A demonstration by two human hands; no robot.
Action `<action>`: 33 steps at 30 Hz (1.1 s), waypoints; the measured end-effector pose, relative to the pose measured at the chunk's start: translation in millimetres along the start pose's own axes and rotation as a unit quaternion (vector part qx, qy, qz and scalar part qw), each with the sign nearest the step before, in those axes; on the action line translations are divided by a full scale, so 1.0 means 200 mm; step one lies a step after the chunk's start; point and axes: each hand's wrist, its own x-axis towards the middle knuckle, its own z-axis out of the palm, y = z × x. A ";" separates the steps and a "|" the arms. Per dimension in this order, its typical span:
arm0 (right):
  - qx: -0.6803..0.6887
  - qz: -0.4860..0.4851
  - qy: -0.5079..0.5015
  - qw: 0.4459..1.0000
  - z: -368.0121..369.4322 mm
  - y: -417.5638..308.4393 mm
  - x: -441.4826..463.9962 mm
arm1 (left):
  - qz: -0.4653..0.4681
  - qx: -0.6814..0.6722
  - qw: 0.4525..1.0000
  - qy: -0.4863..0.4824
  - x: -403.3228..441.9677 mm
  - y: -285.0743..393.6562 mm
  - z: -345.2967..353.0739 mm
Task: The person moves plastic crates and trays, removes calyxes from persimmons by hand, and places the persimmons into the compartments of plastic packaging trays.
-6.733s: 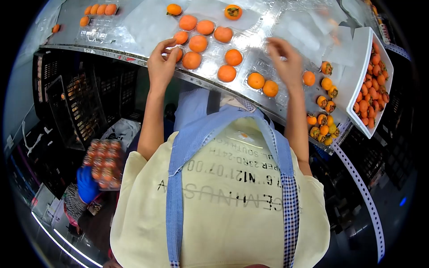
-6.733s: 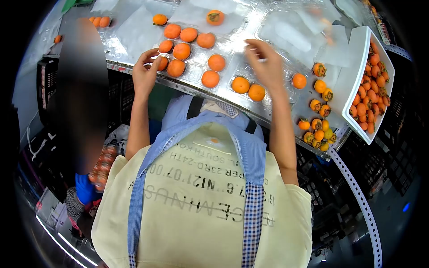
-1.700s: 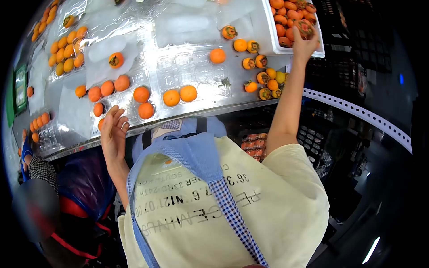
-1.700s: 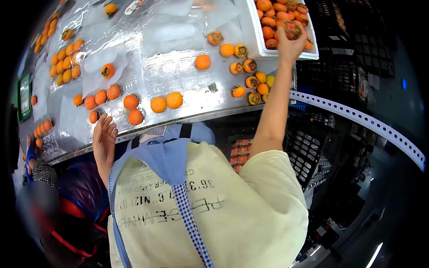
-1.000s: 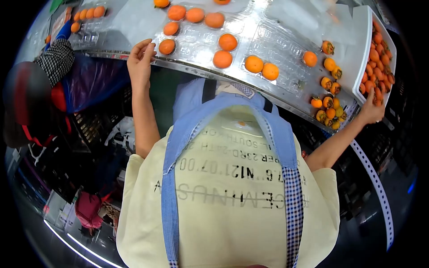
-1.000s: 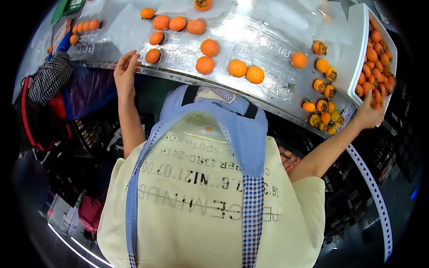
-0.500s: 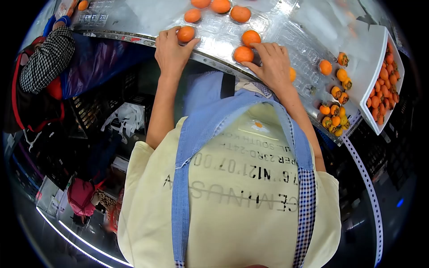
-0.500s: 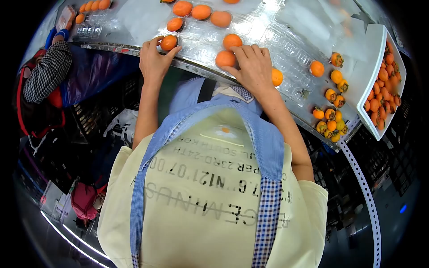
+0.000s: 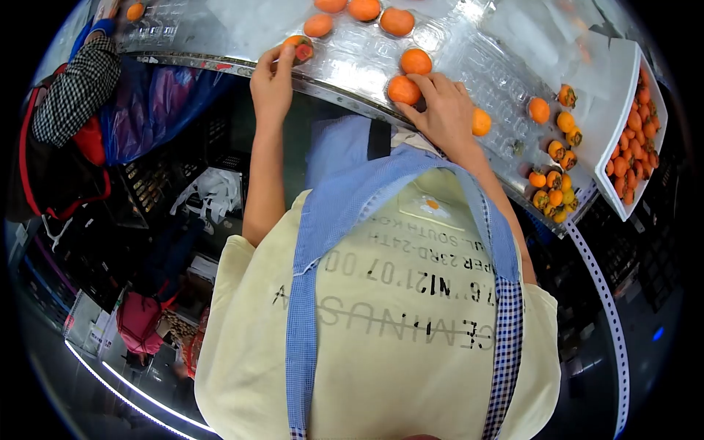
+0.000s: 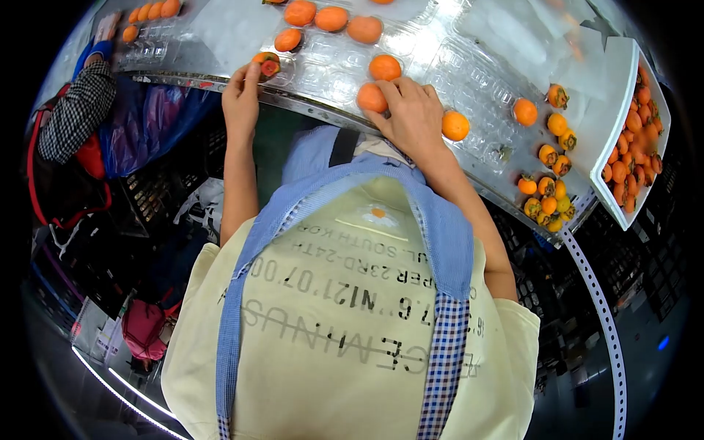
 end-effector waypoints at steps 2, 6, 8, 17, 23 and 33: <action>0.057 0.038 -0.013 0.998 -0.02 0.01 -0.01 | -0.022 -0.217 0.975 -0.045 -0.01 0.03 0.02; 0.266 0.147 -0.020 0.953 -0.02 0.03 -0.04 | -0.073 -0.444 0.864 -0.225 -0.10 0.16 0.05; 0.397 0.200 -0.010 0.896 -0.03 0.05 -0.05 | -0.118 -0.470 0.825 -0.290 -0.13 0.19 0.10; 0.783 0.337 -0.024 0.522 -0.14 0.04 0.00 | 0.036 -0.324 0.908 -0.265 -0.33 0.31 0.41; 0.861 0.318 -0.014 0.398 -0.22 -0.04 0.05 | 0.497 0.104 0.831 -0.226 -0.34 0.43 0.53; 0.879 0.251 0.210 0.348 -0.58 0.53 0.00 | 0.332 -0.033 0.904 -0.269 -0.41 0.49 0.57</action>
